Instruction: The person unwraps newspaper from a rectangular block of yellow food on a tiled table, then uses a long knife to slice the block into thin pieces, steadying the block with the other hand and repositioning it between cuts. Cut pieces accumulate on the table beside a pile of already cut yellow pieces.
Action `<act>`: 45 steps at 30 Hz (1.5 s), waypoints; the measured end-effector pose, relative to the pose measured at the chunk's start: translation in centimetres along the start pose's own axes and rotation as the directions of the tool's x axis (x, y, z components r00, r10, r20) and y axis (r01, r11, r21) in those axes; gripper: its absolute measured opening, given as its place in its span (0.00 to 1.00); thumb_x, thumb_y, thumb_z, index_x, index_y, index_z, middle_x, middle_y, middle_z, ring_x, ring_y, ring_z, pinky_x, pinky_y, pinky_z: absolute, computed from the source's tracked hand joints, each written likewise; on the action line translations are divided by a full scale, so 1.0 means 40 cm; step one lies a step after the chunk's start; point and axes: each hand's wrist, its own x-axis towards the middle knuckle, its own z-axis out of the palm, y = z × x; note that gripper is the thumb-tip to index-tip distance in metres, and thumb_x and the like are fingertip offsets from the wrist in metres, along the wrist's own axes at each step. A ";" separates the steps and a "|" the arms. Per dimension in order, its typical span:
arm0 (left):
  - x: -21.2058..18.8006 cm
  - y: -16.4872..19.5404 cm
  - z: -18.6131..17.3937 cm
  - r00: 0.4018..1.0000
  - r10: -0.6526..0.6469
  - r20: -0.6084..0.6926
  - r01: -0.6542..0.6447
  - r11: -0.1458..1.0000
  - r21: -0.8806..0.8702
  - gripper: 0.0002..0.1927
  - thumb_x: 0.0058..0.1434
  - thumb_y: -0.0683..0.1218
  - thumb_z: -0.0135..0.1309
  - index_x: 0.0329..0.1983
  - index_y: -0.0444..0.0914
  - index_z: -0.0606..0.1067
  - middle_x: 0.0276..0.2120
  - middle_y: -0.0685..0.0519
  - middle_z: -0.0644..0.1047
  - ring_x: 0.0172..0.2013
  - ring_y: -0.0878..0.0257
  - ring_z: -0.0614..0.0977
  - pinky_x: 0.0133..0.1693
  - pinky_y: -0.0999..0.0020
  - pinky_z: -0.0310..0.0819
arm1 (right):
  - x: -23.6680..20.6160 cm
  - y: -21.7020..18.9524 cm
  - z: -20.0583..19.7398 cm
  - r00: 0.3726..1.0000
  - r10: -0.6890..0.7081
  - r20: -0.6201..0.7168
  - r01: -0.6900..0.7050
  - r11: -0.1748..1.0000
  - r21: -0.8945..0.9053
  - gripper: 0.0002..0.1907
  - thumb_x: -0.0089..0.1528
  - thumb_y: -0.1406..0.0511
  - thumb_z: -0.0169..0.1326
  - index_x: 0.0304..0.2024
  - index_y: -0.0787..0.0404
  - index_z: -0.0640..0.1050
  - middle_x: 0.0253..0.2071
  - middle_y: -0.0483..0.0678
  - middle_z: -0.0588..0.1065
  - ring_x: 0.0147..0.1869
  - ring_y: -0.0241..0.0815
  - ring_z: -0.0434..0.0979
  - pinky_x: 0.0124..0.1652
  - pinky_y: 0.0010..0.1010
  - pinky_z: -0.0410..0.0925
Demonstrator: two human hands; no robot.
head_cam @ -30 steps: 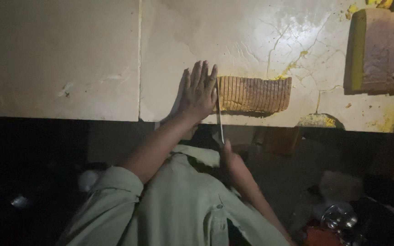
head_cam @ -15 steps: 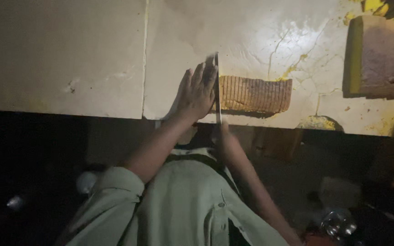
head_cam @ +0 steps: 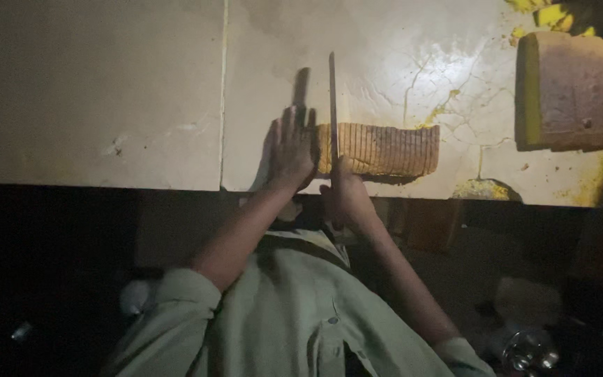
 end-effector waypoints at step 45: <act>-0.041 -0.044 -0.139 0.989 -0.064 0.136 0.055 0.996 0.072 0.37 0.63 0.54 0.51 0.76 0.48 0.57 0.75 0.44 0.51 0.74 0.29 0.46 0.68 0.24 0.37 | -0.281 0.505 -0.054 0.928 -0.004 -0.372 0.148 0.921 0.359 0.25 0.61 0.70 0.57 0.57 0.64 0.63 0.45 0.62 0.77 0.46 0.58 0.81 0.42 0.43 0.74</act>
